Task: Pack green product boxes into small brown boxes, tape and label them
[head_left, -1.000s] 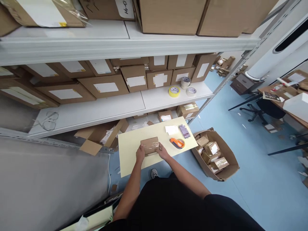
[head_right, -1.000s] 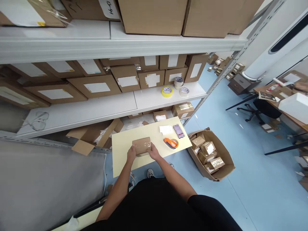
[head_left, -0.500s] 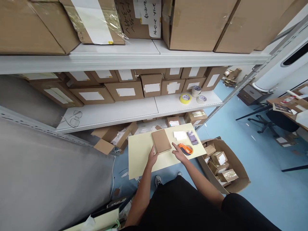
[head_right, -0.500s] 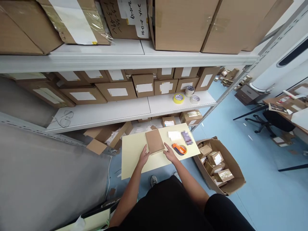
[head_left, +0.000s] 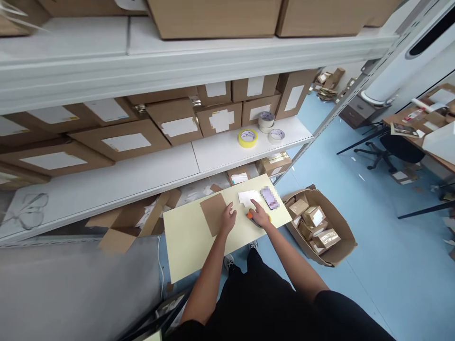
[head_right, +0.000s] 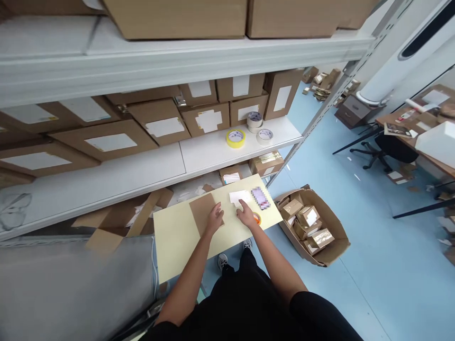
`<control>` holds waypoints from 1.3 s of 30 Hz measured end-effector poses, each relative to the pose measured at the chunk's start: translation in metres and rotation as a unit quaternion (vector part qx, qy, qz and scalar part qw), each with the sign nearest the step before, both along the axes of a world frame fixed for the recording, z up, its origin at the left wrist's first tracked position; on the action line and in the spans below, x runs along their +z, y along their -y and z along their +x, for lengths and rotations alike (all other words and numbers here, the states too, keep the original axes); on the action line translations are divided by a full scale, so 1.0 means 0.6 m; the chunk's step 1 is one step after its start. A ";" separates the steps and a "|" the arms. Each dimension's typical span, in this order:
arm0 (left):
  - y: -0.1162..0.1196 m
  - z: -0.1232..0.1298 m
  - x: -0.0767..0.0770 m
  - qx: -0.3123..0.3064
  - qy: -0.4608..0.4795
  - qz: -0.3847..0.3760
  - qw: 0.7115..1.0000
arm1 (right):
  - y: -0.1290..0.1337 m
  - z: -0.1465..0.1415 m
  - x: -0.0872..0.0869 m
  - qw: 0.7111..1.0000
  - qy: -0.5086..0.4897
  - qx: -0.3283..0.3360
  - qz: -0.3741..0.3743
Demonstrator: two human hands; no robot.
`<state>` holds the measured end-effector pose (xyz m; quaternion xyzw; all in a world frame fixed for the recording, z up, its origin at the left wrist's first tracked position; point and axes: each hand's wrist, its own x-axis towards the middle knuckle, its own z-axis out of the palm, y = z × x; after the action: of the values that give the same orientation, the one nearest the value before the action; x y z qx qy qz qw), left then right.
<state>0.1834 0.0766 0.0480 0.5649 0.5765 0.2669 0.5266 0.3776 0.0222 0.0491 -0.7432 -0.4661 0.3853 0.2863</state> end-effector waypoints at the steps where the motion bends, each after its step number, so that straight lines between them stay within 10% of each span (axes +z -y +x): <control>1: -0.014 0.017 -0.008 -0.006 -0.014 -0.006 1.000 | -0.013 0.015 -0.011 1.000 0.001 -0.006 -0.009; 9: -0.135 0.132 -0.101 -0.032 -0.120 -0.087 0.988 | -0.101 0.095 -0.113 0.989 0.084 0.058 -0.109; 18: -0.135 0.175 -0.134 0.037 -0.220 -0.096 0.970 | -0.106 0.076 -0.151 0.951 0.140 0.239 -0.136; 30: -0.101 0.096 0.009 0.002 -0.197 0.065 0.978 | -0.093 0.115 -0.059 0.998 0.004 0.047 0.038; 39: -0.046 -0.063 0.169 0.064 -0.123 0.086 0.987 | -0.170 0.100 0.082 0.936 -0.129 0.322 0.061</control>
<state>0.1459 0.1041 0.1495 0.5982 0.6469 0.2770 0.3833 0.4375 0.1241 0.0984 -0.4781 -0.6621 0.5202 0.2497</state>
